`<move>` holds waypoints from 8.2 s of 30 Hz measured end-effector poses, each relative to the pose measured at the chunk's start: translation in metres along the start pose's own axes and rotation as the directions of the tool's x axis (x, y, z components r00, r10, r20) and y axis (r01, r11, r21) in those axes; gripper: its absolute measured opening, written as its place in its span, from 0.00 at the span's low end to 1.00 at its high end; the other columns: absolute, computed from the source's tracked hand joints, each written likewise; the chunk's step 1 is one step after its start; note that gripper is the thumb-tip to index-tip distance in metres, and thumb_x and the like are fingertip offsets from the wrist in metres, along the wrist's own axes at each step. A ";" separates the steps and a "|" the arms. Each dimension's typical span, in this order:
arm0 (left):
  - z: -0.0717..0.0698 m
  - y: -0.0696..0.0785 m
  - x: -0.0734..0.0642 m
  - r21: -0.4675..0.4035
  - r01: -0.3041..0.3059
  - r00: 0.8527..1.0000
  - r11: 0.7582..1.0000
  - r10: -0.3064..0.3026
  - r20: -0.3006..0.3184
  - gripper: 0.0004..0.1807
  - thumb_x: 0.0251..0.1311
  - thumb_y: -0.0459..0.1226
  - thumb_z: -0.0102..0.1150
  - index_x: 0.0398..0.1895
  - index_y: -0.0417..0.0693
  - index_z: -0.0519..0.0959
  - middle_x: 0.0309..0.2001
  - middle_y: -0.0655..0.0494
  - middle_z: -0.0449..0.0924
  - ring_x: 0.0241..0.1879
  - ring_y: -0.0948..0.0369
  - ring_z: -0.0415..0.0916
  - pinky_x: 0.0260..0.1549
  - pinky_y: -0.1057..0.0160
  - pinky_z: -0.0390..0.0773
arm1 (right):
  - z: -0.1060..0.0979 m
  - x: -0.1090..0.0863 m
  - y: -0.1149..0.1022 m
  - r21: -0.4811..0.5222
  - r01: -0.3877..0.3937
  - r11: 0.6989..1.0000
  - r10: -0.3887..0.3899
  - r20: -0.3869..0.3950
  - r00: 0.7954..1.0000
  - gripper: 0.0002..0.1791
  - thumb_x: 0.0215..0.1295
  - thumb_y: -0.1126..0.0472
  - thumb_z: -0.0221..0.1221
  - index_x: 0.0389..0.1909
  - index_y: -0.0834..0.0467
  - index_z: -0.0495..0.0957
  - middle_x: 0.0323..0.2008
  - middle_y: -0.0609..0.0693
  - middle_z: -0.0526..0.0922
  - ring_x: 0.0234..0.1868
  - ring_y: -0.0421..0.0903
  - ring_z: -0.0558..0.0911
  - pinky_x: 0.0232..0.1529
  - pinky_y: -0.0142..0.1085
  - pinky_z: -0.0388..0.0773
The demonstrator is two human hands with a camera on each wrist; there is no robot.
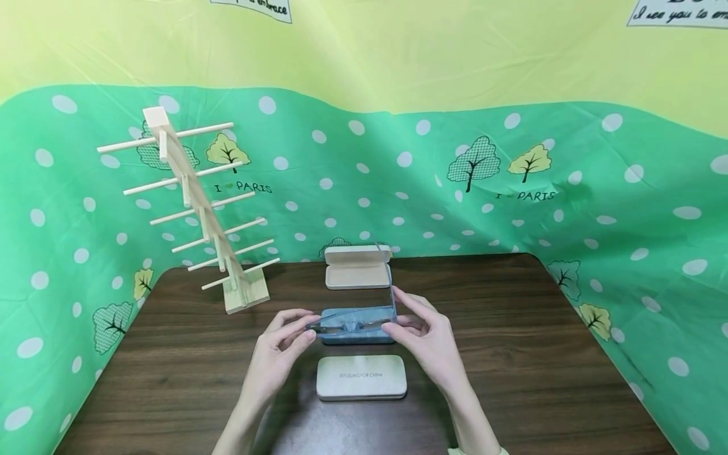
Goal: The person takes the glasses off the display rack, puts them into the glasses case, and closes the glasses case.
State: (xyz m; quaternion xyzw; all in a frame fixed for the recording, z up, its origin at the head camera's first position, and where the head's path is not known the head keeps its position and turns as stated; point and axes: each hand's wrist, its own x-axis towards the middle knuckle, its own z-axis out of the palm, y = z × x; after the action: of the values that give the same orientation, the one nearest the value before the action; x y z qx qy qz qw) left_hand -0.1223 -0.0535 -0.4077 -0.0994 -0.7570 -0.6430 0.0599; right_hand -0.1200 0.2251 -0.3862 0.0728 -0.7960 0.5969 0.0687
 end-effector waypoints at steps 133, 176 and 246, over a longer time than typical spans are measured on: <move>0.009 -0.078 0.165 0.123 0.335 0.941 0.934 -0.338 0.002 0.12 0.66 0.42 0.69 0.44 0.42 0.90 0.50 0.47 0.88 0.41 0.57 0.80 0.43 0.59 0.80 | 0.005 0.161 0.075 -0.197 -0.395 0.897 0.418 0.087 0.904 0.21 0.71 0.52 0.65 0.52 0.66 0.84 0.48 0.53 0.85 0.53 0.59 0.85 0.57 0.48 0.84; 0.023 -0.103 0.185 0.342 0.329 0.944 0.880 -0.308 -0.117 0.12 0.58 0.45 0.75 0.34 0.46 0.92 0.41 0.51 0.92 0.54 0.48 0.83 0.53 0.51 0.83 | 0.011 0.192 0.111 -0.105 -0.487 0.867 0.491 0.008 0.871 0.17 0.64 0.60 0.71 0.50 0.65 0.86 0.36 0.44 0.85 0.29 0.37 0.82 0.35 0.31 0.85; 0.011 -0.093 0.219 0.245 0.507 0.830 0.826 -0.545 0.120 0.50 0.55 0.74 0.57 0.63 0.40 0.77 0.60 0.45 0.76 0.52 0.52 0.75 0.50 0.55 0.83 | -0.001 0.217 0.096 -0.280 -0.507 0.815 0.573 0.257 0.778 0.54 0.65 0.22 0.51 0.69 0.67 0.65 0.67 0.65 0.69 0.60 0.59 0.79 0.60 0.50 0.83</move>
State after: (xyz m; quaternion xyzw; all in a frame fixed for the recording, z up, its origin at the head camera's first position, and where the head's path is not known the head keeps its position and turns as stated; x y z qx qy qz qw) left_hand -0.3563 -0.0410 -0.4515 0.0613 -0.8185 -0.5419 -0.1809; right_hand -0.3513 0.2448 -0.4338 -0.0679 -0.8376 0.4893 -0.2334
